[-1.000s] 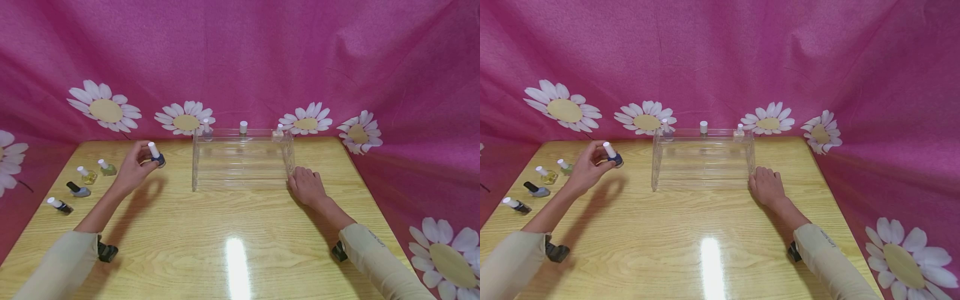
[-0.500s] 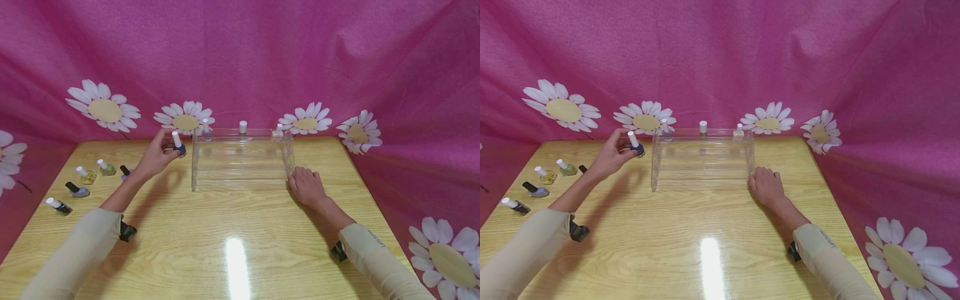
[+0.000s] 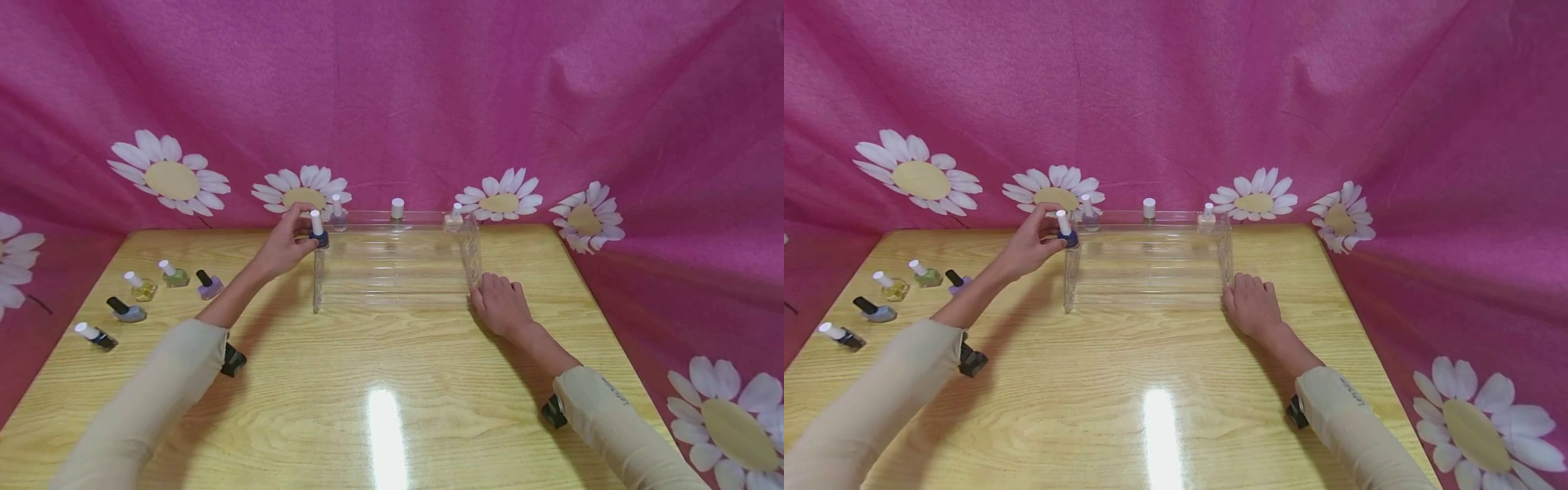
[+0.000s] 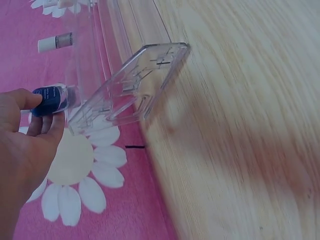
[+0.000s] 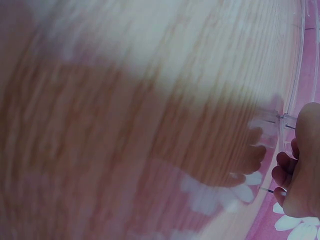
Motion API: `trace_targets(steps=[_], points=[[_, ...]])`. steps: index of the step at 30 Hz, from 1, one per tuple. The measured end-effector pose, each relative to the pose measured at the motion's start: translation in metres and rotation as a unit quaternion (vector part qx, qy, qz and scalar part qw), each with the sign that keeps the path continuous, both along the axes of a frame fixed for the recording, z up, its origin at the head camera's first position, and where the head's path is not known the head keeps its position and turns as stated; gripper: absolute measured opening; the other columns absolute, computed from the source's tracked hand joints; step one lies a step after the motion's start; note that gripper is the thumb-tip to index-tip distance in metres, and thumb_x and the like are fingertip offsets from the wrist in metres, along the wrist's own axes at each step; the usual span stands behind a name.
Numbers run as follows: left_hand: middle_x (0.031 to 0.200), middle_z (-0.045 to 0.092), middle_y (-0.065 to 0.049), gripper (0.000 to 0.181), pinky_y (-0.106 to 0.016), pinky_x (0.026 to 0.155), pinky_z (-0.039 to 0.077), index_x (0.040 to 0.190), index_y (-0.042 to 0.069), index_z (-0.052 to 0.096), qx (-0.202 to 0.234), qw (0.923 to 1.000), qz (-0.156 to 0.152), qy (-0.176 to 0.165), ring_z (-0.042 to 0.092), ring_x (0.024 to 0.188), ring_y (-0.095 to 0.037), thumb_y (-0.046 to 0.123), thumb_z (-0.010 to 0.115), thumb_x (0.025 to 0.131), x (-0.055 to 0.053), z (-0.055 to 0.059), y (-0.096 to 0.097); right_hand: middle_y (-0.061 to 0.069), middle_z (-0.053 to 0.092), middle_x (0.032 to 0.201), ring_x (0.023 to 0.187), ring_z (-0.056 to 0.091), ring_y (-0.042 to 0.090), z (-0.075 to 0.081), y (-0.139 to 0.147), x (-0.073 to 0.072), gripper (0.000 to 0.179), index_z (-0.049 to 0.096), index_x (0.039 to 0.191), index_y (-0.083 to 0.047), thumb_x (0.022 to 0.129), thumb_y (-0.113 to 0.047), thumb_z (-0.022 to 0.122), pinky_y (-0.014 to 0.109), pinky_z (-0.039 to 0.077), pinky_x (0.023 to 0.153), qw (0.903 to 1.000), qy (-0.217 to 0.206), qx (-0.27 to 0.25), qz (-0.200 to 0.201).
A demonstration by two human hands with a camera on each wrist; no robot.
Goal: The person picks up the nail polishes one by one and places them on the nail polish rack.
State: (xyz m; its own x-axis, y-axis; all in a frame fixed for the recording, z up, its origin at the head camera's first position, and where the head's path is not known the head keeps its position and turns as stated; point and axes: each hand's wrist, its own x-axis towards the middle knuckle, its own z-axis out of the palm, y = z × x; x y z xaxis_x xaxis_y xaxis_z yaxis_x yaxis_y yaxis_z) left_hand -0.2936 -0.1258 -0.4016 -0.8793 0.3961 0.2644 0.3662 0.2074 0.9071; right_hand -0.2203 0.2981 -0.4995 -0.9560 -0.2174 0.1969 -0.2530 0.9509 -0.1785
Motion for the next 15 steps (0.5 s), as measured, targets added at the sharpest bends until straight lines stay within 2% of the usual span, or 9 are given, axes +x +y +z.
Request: trace_targets(steps=[6, 15], points=[[0.118, 0.055, -0.033, 0.046, -0.025, 0.083, 0.048, 0.132, -0.006, 0.037, -0.010, 0.9998, -0.008, 0.012, 0.056, 0.107, -0.042, -0.019, 0.051, 0.090, -0.006, -0.002, 0.011, 0.005, 0.041, 0.076, 0.075, 0.047, 0.032, -0.001, 0.000, 0.001, 0.031, 0.041, 0.082, -0.009, 0.107, -0.028, 0.038, 0.046, 0.034, 0.068, 1.0000, 0.004, -0.003, 0.001], [0.122, 0.052, -0.031, 0.049, -0.027, 0.086, 0.051, 0.134, -0.005, 0.036, -0.006, 0.9995, -0.025, 0.016, 0.057, 0.111, -0.043, -0.020, 0.051, 0.089, -0.015, -0.005, 0.021, 0.006, 0.041, 0.076, 0.075, 0.046, 0.032, 0.000, -0.001, 0.001, 0.032, 0.042, 0.083, -0.009, 0.107, -0.029, 0.038, 0.046, 0.034, 0.069, 0.9999, 0.010, -0.004, 0.001]])
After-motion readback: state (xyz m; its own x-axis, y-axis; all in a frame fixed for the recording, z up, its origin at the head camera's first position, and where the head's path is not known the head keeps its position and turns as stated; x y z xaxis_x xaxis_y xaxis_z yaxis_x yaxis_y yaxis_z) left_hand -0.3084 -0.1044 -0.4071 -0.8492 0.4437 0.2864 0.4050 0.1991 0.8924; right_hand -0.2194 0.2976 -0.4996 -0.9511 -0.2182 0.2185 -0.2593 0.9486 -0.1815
